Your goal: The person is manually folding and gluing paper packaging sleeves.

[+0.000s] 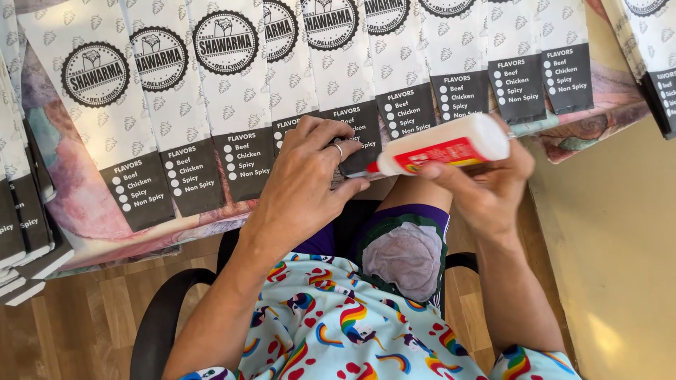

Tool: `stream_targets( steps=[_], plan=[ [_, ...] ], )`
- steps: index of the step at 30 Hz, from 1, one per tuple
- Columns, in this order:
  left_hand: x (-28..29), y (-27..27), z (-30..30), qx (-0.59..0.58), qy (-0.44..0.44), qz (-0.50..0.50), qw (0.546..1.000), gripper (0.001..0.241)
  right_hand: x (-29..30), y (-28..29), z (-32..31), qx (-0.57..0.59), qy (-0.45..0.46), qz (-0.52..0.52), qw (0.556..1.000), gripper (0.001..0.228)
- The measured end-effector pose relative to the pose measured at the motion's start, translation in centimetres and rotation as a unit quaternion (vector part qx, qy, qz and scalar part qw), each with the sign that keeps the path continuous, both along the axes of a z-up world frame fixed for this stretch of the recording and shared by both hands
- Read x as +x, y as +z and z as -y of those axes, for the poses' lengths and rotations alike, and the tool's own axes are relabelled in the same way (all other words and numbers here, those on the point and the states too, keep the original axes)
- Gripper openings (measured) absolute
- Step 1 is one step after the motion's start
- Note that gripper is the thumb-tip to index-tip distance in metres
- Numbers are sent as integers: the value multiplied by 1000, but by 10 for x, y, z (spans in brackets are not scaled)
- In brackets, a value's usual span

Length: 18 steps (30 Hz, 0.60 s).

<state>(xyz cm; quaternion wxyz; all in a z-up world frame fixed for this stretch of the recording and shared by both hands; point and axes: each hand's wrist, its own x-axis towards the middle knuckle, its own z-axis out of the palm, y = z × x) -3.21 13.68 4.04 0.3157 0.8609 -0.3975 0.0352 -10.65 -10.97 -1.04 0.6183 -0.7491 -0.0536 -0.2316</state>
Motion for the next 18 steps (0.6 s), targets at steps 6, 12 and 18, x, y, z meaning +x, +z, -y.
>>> stream_targets(
  steps=[6,12,18],
  plan=[
    [0,-12,7,-49,45,-22,998,28,-10,-18,24,75,-70,18,995,46],
    [1,-10,6,-68,49,-22,996,18,1,-8,-8,-32,33,126,991,91],
    [1,-12,5,-68,36,-12,997,30,6,9,-24,-14,-20,-31,999,36]
  ],
)
